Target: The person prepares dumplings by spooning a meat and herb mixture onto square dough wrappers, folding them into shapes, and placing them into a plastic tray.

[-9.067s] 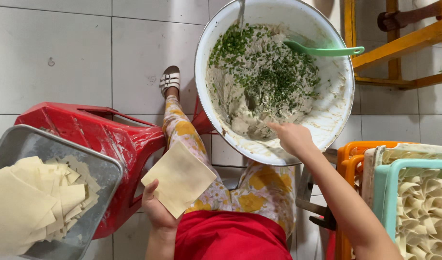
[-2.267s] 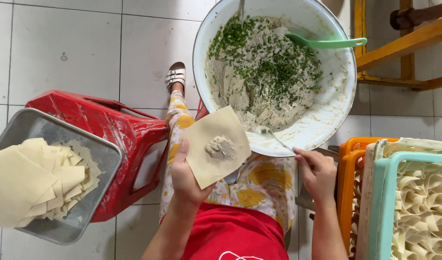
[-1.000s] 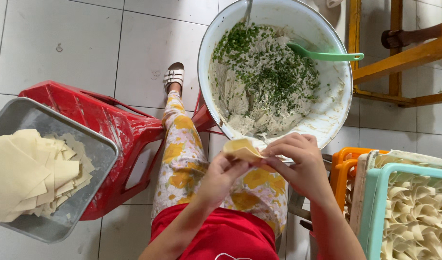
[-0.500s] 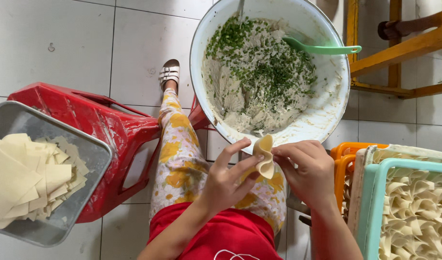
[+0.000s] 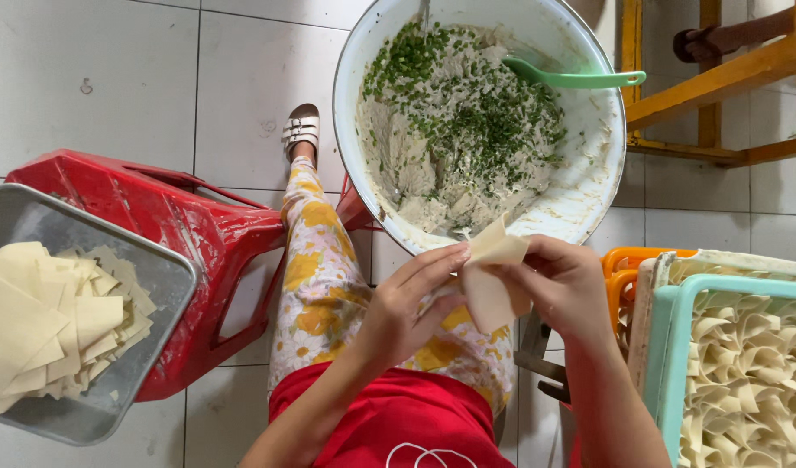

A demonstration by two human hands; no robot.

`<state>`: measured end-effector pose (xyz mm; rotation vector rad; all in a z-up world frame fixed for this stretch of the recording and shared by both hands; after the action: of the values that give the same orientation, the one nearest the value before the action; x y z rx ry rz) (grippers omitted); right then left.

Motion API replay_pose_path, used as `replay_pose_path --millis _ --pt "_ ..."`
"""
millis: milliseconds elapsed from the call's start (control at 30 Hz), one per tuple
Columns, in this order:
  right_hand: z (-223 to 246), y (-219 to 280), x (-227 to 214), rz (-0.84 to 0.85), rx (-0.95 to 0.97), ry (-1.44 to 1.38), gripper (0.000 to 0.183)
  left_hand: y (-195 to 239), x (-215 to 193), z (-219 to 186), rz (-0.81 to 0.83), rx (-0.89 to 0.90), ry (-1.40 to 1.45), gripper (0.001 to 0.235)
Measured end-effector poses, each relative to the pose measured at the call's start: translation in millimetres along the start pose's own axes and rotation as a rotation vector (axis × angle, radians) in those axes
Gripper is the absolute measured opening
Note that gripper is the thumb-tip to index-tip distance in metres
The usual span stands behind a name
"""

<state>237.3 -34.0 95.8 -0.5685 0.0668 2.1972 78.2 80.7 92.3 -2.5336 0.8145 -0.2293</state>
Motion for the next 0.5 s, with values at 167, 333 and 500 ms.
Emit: replay_pose_path --millis 167,333,500 --pt "-27.4 8.6 1.6 -0.093 0.356 -0.237 0.009 8.0 5.9 0.9 0.103 -0.02 0.102 0.064" --pt "-12.9 20.2 -6.5 -0.124 0.266 -0.145 0.01 7.3 8.8 0.7 0.053 -0.064 0.063 0.061" --pt "45.4 15.7 -11.9 -0.055 -0.063 0.007 0.007 7.8 13.0 -3.8 0.077 -0.099 0.045 0.054"
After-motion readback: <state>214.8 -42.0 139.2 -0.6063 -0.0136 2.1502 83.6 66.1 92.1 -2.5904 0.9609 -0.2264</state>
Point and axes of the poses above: each hand's wrist, its own y-axis away from the middle knuckle, its own x-axis out of the palm, z = x × y, the point moved 9 cm from there along -y, towards the middle knuckle, and after that the axes turned 12 degrees about -z, right-handed, at the moved point
